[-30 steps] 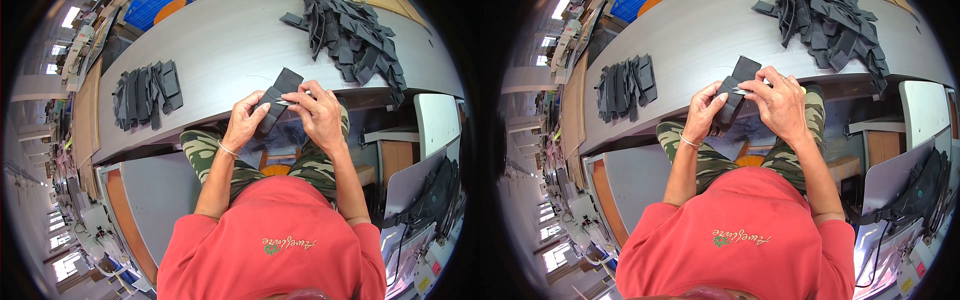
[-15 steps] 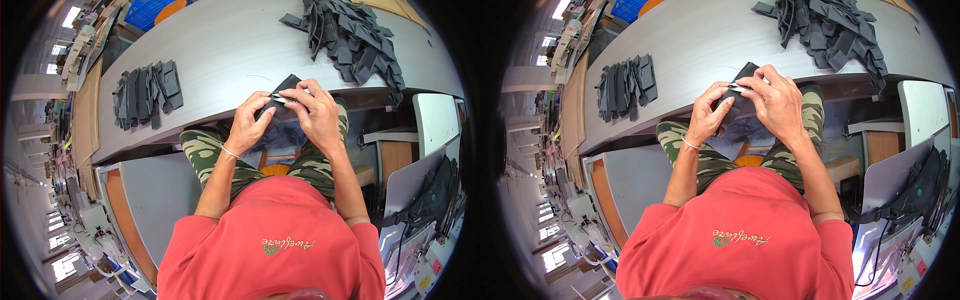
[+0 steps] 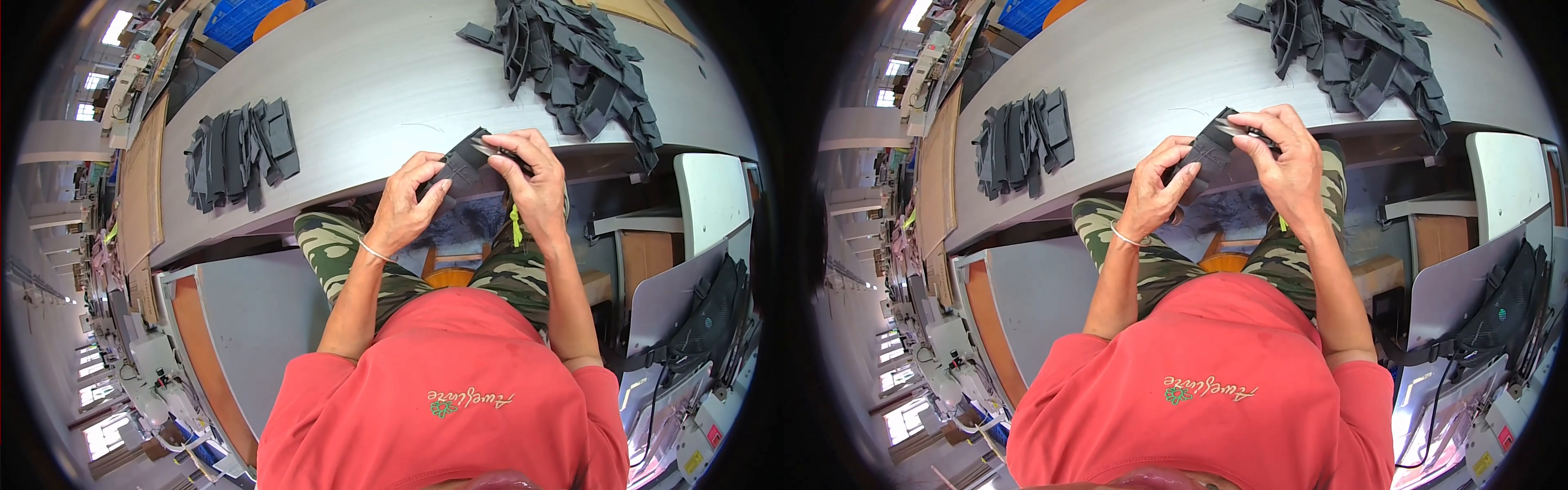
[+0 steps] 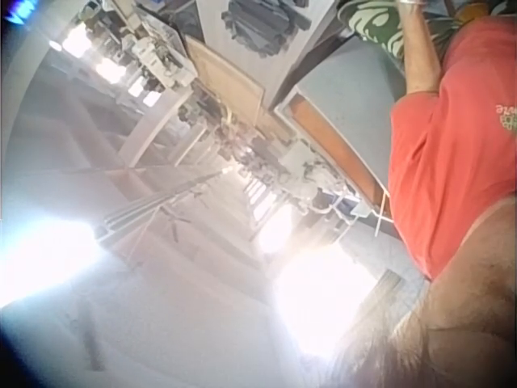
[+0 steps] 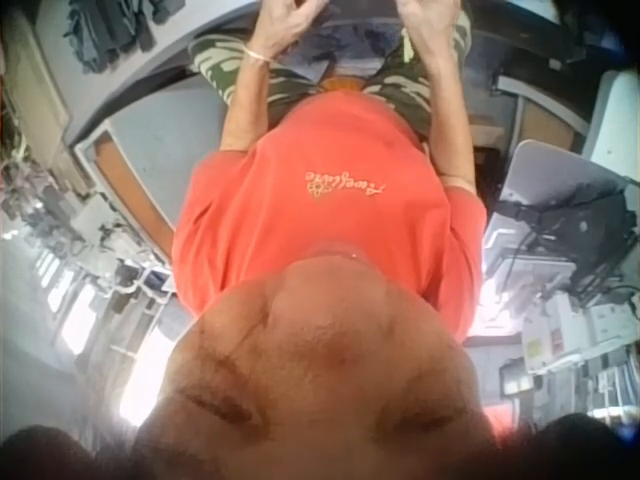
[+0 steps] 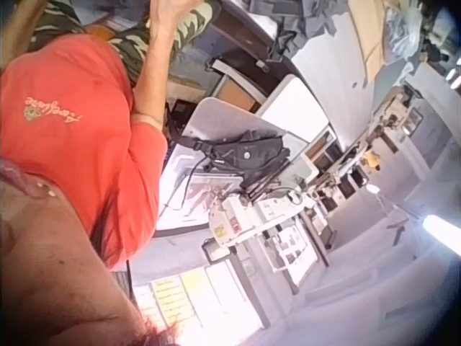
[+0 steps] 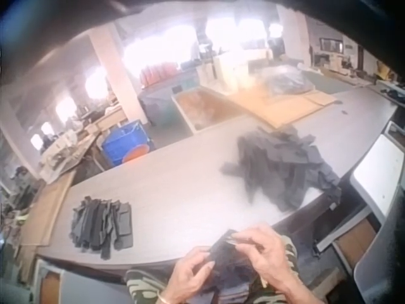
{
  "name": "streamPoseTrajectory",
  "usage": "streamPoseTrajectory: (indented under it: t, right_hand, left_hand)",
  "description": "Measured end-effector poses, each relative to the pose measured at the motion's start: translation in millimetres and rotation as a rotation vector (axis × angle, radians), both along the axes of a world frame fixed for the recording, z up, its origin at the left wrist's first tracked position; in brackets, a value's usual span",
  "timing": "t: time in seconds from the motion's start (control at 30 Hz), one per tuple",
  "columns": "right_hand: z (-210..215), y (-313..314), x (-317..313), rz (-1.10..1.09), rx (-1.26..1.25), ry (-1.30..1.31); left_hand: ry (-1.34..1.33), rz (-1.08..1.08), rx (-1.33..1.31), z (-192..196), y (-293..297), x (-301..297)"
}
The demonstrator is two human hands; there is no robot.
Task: Trimming loose threads from fabric pieces using a small pair of scissors.
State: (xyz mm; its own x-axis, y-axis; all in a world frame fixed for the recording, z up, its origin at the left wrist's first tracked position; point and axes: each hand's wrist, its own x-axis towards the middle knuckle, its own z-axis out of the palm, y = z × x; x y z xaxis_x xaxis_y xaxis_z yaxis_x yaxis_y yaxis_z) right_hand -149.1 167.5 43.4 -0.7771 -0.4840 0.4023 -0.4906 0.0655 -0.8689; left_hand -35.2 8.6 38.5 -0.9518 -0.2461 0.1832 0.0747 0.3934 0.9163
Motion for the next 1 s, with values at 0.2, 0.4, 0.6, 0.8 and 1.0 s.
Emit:
streamPoseTrajectory:
  t: [0.2,0.4,0.6,0.8,1.0]
  right_hand:
    - [14.5,1.6,-1.5,-0.223,0.184,0.175]
    - [9.8,1.8,-6.4,-0.234,0.281,0.257]
    - [20.0,-3.2,-2.3,-0.107,0.098,0.014]
    - [-15.6,-8.6,-1.9,0.014,0.160,-0.107]
    - [-53.5,-47.8,28.0,-0.079,-0.218,-0.475]
  left_hand:
    - [0.020,0.062,-0.187,-0.4,3.0,-1.1]
    - [0.047,0.047,-0.217,0.3,5.1,-1.9]
    - [0.063,0.015,-0.281,3.4,1.7,-0.2]
    - [0.163,0.188,-0.756,19.1,1.7,-6.3]
    - [0.004,0.455,-0.092,-38.4,-5.0,-10.6]
